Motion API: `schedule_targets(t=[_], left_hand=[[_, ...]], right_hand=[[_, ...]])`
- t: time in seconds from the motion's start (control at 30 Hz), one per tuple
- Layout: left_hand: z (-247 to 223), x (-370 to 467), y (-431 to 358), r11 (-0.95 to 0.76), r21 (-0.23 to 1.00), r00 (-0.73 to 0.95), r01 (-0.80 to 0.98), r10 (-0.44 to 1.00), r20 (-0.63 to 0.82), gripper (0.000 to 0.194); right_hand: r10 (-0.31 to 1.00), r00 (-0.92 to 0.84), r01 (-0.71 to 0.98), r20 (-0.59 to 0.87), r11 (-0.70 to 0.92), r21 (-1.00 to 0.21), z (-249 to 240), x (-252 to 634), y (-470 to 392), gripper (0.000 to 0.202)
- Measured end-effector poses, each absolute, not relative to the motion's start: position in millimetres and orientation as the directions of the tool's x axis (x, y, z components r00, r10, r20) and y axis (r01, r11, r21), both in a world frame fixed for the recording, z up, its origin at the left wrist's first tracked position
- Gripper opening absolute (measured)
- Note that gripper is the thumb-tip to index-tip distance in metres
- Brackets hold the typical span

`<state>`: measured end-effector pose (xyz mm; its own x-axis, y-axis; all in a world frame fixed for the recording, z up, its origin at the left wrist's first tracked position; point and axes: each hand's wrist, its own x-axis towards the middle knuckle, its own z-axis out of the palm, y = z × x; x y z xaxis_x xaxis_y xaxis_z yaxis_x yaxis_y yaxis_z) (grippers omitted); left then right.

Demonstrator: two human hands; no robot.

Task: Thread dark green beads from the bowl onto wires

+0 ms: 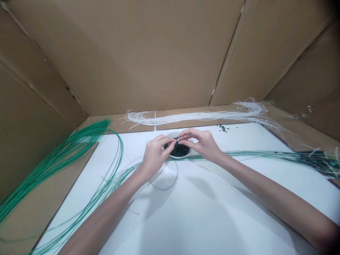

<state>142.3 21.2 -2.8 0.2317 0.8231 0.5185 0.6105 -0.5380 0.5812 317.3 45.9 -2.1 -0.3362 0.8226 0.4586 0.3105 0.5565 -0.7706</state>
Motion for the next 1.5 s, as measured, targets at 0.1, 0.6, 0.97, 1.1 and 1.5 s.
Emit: schedule_targets(t=[0.1, 0.6, 0.97, 1.1, 1.5], left_hand=[[-1.7, 142.9, 20.3, -0.543, 0.583, 0.224, 0.605, 0.818, 0.529, 0.014], [0.3, 143.3, 17.7, -0.542, 0.614, 0.167, 0.574, 0.811, 0.56, 0.014], [-4.6, 142.7, 18.8, -0.655, 0.432, 0.251, 0.62, 0.687, 0.682, 0.016], [-7.2, 141.4, 19.8, -0.692, 0.35, 0.302, 0.631, 0.635, 0.712, 0.016], [-6.9, 143.5, 21.7, -0.732, 0.23, 0.309, 0.641, 0.521, 0.795, 0.013]], right_hand=[[0.83, -0.345, 0.269, 0.438, 0.535, -0.801, -2.5, 318.2, 47.1, 0.015], [0.918, -0.254, 0.011, 0.305, 0.318, -0.948, -5.2, 311.6, 44.1, 0.024], [0.878, -0.173, 0.181, 0.447, 0.475, -0.861, -5.4, 309.8, 34.8, 0.019], [0.83, -0.17, 0.29, 0.531, 0.557, -0.778, -6.4, 309.9, 33.4, 0.013], [0.81, -0.139, 0.283, 0.569, 0.583, -0.761, -7.9, 309.6, 34.2, 0.01]])
